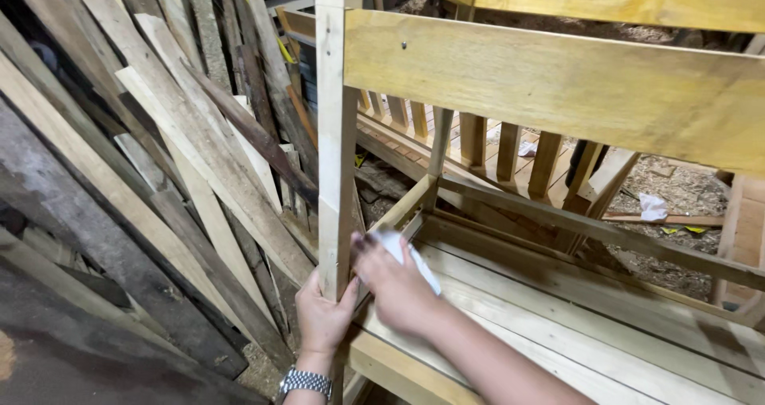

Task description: The person sands a wooden chair frame, first wiping the wood with a cloth, then rubbing an orange sanding sponge along the chair legs, rails and seat slats. They reposition around the chair to sand different surfaces and occasionally wipe dust away with the cloth.

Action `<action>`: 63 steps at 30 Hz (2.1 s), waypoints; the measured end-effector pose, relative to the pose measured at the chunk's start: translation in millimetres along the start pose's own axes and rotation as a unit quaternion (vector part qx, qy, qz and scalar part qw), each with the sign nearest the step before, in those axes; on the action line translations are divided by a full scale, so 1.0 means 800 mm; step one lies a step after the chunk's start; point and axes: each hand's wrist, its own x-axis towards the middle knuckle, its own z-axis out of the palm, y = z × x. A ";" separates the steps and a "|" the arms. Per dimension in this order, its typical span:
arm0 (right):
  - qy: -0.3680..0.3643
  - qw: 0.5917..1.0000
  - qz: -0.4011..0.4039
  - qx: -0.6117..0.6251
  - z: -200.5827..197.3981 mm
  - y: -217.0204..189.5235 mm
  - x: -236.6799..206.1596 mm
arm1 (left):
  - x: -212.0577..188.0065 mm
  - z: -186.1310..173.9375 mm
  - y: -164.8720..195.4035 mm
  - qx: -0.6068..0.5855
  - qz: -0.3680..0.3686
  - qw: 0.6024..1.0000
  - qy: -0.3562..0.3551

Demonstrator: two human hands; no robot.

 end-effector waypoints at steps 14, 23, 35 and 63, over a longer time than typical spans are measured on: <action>0.028 0.975 0.146 0.163 -0.011 0.003 0.019 | -0.004 0.001 0.013 -0.015 0.084 0.995 0.046; 0.024 0.996 0.058 -0.065 -0.018 0.077 0.071 | -0.006 0.000 0.014 -0.030 0.075 0.996 0.047; -0.073 0.993 0.072 -0.055 -0.029 0.017 0.045 | -0.008 -0.002 0.019 0.026 0.148 0.986 0.068; -0.039 0.987 0.150 -0.033 -0.006 0.019 0.016 | -0.010 0.001 0.022 -0.005 0.149 0.985 0.091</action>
